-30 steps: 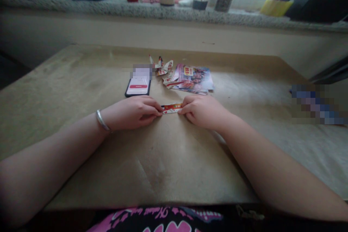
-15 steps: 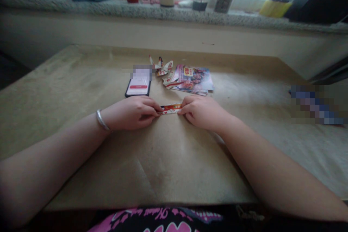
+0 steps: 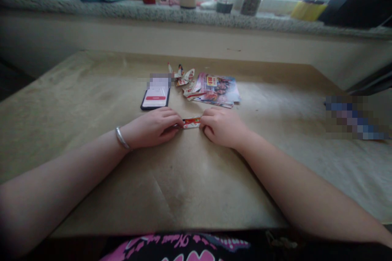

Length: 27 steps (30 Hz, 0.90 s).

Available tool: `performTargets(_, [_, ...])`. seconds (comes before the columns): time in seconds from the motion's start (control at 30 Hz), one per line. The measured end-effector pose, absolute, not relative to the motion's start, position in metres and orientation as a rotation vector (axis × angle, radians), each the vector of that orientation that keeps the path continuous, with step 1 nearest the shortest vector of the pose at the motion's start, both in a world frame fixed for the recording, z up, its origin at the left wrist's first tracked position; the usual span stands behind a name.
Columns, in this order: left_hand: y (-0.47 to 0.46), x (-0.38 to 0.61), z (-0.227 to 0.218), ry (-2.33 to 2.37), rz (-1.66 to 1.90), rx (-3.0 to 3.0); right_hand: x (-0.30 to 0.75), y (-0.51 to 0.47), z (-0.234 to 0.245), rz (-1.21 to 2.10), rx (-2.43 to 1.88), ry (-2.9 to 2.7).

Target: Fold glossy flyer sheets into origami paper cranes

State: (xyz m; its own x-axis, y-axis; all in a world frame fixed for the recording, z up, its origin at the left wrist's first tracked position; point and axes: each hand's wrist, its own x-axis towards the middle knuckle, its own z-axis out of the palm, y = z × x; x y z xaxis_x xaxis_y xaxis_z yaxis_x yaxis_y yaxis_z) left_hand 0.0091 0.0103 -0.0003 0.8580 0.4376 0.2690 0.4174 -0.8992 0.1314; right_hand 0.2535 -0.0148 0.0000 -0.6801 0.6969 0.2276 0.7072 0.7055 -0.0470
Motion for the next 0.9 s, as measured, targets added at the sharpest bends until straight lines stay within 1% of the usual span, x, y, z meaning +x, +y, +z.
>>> performTargets(0.13, [0.0091, 0.0099, -0.0031, 0.678, 0.455, 3.000, 0.2477, -0.0149, -0.0028, -0.117, -1.209, -2.598])
performTargets(0.27, [0.0096, 0.0099, -0.0057, 0.649, 0.479, 3.035, 0.2473, -0.0129, -0.0057, -0.120, -1.133, -2.610])
performTargets(0.43, [0.0088, 0.0122, -0.0081, 0.638, 0.609, 3.035, 0.2470, -0.0116, -0.0073, -0.144, -1.070, -2.622])
performTargets(0.6, [0.0071, 0.0136, -0.0055, 0.624, 0.535, 3.067, 0.2447, -0.0109, -0.0074, -0.177, -1.027, -2.623])
performTargets(0.9, [0.0039, 0.0172, -0.0030, 0.639, 0.503, 3.116, 0.2434, -0.0107, -0.0074, -0.219, -1.055, -2.621])
